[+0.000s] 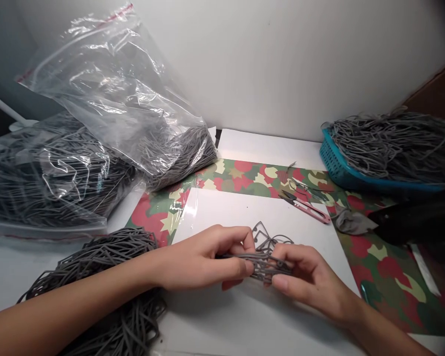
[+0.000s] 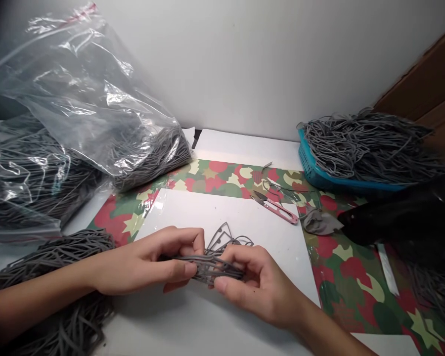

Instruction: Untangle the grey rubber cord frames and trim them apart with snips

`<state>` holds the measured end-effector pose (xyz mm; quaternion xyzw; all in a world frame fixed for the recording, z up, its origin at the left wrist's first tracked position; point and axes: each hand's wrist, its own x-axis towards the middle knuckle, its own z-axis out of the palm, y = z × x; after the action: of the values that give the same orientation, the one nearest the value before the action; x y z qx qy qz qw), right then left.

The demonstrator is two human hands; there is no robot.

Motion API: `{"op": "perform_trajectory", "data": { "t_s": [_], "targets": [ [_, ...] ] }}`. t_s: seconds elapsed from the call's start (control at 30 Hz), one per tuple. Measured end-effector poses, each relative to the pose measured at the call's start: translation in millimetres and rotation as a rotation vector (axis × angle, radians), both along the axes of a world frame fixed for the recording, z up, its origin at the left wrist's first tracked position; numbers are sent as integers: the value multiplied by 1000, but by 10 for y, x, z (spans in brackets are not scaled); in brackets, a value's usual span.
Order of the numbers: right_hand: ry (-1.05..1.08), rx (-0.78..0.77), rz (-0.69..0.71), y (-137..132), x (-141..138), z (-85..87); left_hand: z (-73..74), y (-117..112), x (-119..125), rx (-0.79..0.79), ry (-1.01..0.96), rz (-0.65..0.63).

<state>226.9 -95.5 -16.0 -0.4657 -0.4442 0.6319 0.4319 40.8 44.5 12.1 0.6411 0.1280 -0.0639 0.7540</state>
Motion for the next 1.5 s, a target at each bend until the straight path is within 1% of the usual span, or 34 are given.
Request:
{"op": "perform_trajectory", "data": {
  "t_s": [0.1,0.2,0.37,0.67,0.8,0.9,1.1,1.3,1.5],
  "targets": [
    [28,-5,-8,-4,4,-4,-2,3,1,-9,-4,6],
    [59,-50,-1,-11,2,-9,-4,-2,-1,-14,-13,16],
    [40,-108,-28,-16,-24,-1,-14,-20,-11,4,-15,6],
    [48,-98,-64,4,-40,-6,-9,-17,-4,49,-35,-25],
    [93,-91,-52,4,-45,6,-10,-32,-2,36,-15,-20],
    [111,-93,-40,-4,-48,14,-16,-32,-3,22,-13,-42],
    [74,-122,-20,-23,-65,7,-31,-30,-12,33,3,-90],
    [81,-136,-36,-23,-91,5,-51,-52,-15,11,-20,-97],
    [108,-121,-12,-14,-92,8,-19,-38,-8,-44,1,-120]
  ]
}}
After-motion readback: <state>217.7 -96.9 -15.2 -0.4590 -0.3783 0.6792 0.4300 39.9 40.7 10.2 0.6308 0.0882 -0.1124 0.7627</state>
